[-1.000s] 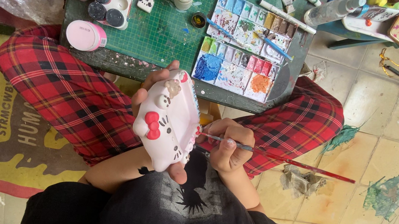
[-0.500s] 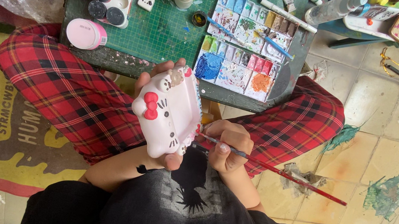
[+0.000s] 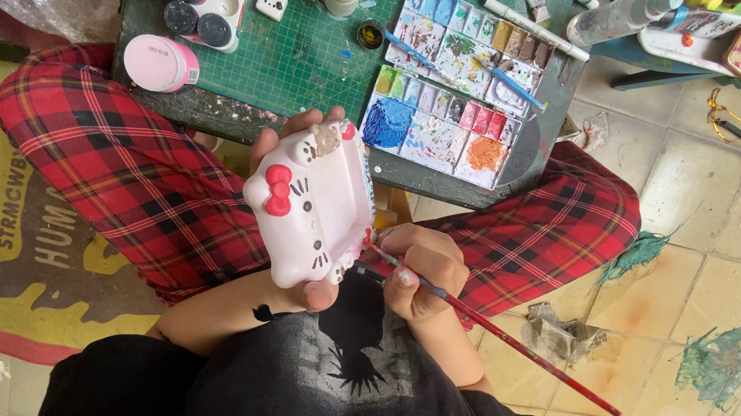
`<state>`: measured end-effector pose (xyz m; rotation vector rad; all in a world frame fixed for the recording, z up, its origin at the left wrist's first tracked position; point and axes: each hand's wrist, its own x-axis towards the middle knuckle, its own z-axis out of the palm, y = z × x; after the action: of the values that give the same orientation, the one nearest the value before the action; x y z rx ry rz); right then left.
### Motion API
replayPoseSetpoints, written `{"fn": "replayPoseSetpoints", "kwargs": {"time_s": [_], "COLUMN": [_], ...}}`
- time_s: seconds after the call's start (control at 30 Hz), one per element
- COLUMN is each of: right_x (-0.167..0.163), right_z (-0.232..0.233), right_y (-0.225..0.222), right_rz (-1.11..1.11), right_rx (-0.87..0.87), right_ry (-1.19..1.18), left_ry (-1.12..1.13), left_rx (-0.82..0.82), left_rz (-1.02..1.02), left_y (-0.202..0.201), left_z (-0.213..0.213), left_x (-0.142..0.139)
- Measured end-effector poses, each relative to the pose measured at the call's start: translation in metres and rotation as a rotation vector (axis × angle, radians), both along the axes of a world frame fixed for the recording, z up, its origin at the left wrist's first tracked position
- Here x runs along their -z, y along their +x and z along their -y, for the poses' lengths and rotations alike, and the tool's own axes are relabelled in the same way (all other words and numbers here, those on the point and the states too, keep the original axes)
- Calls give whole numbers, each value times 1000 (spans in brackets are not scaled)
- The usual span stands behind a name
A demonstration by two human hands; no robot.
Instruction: The person sits on a low stool on the floor at a cluttered work table and paints a Hello Kitty-shaped ceramic dish with a paintbrush, dipping into a watercolor palette and small paint containers. They then set the dish on the table and paint a small white cat figurine with the brush.
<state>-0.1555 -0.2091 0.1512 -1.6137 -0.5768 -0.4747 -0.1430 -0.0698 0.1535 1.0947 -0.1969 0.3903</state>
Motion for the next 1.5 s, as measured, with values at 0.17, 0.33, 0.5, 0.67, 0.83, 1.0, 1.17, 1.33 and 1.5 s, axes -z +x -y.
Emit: {"fn": "replayPoseSetpoints", "kwargs": {"time_s": [0.17,0.33,0.5,0.67,0.83,1.0,1.17,1.33,1.5], "right_x": [6,9,8,8,6,7,10,11,11], "right_z": [-7,-4,-1,-11,-7,-2,2,1,0], "right_y": [-9,-9,-9,-16,-16,-18,-18,-17,-16], "right_rz": [-141,-120,-157,-325,-395,-411,-399,-379,-362], "right_rx": [56,-1,34,30,-30,-38,-143,-143,-118], "right_ry": [205,197,104,431,480,352,319,289,280], "left_ry": [34,27,-51,-168,-356,-485,-518,-473,-448], "left_rx": [11,11,29,149,275,352,368,363,357], "left_rz": [-2,11,1,-81,-175,-102,-103,-61,-8], "left_y": [0,1,2,3,6,11,10,9,11], "left_z": [-4,-3,0,-4,-4,1,1,1,2], "left_x": [-1,-2,-5,-11,-13,-7,-4,-2,0]}}
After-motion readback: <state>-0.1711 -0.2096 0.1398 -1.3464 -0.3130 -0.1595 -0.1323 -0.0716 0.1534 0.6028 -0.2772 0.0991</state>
